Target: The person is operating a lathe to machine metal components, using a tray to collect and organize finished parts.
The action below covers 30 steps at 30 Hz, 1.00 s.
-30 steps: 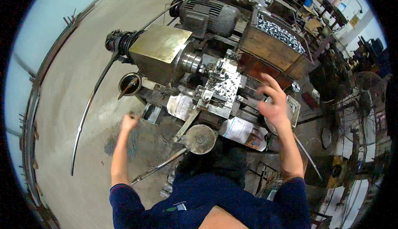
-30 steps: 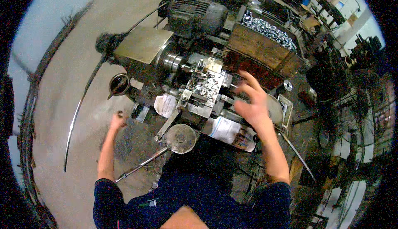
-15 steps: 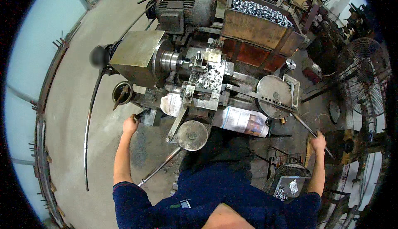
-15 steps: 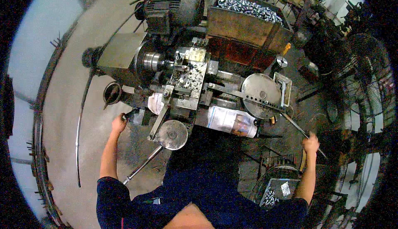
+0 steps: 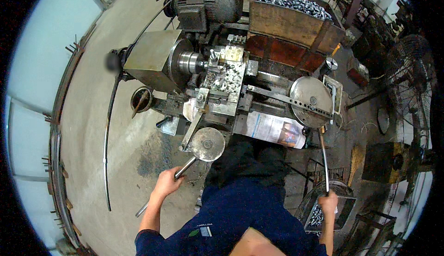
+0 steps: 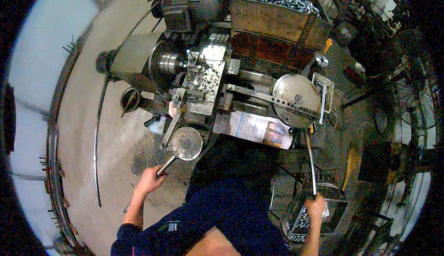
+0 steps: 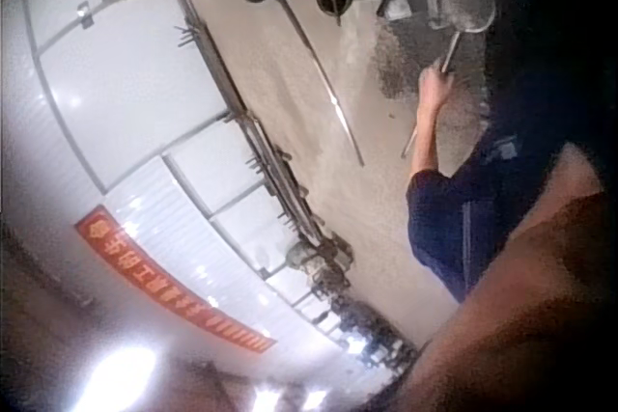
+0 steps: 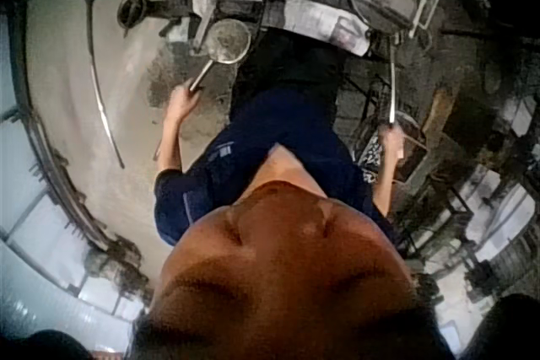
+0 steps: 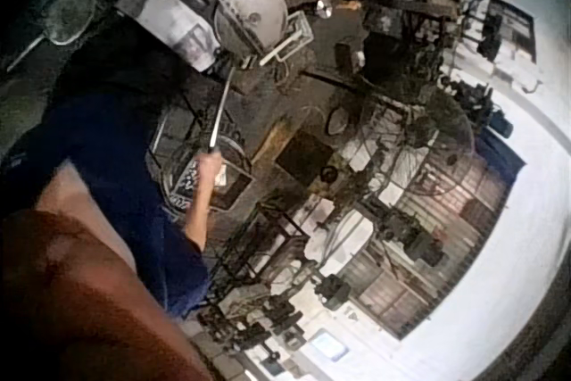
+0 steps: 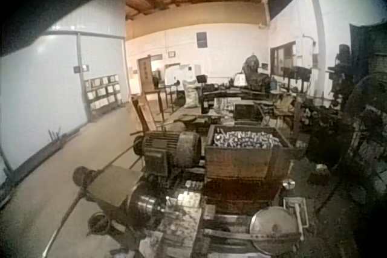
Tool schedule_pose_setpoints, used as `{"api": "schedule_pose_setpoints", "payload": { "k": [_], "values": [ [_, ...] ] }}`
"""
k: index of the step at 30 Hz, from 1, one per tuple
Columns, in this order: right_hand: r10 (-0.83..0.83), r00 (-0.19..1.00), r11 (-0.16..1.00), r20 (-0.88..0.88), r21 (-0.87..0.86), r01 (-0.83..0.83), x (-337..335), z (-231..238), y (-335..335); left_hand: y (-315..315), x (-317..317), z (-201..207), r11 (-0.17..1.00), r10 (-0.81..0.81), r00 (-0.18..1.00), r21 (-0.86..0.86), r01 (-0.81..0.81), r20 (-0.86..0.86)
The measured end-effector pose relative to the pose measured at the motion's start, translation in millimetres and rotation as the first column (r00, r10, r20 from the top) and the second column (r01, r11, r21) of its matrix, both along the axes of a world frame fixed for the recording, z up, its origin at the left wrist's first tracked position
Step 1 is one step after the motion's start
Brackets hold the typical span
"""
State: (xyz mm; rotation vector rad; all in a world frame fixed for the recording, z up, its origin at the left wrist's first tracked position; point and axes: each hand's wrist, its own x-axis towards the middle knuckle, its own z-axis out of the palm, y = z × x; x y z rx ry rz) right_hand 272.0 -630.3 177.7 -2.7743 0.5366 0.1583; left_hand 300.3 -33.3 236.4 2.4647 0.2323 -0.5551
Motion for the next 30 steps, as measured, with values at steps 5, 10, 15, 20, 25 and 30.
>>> {"api": "schedule_pose_setpoints", "payload": {
  "k": [5, 10, 15, 20, 25, 30],
  "values": [
    [-0.101, 0.994, 0.966, -0.040, 0.236, 0.108, -9.9, 5.5, 45.9, 4.2, 2.9, -19.9, 1.000, -0.006, 0.998, -0.023, 0.007, 0.062],
    [-0.117, 0.988, 0.970, -0.102, 0.200, 0.136, -8.0, 17.5, 60.3, -0.1, 1.8, -19.1, 0.999, 0.010, 0.995, 0.046, -0.015, 0.098],
    [-0.086, 0.980, 0.996, -0.180, -0.008, 0.086, 1.6, 4.8, 43.2, 3.9, 7.1, -14.1, 1.000, 0.008, 0.997, -0.016, -0.010, -0.083],
    [-0.100, 0.980, 0.931, -0.170, -0.362, 0.032, 30.5, -9.1, -51.6, 32.3, 22.1, -1.6, 0.771, 0.125, 0.961, -0.585, -0.249, -0.245],
    [-0.337, 0.922, 0.807, -0.193, -0.564, 0.177, 149.8, 17.1, -126.7, 131.5, 80.6, -82.1, 0.882, 0.371, 0.928, -0.313, -0.352, 0.004],
    [-0.220, 0.974, 0.763, 0.053, -0.613, 0.206, 201.0, 4.9, -118.3, 179.0, 145.3, -141.8, 0.847, 0.043, 0.977, 0.510, -0.146, 0.208]
  ]
}}
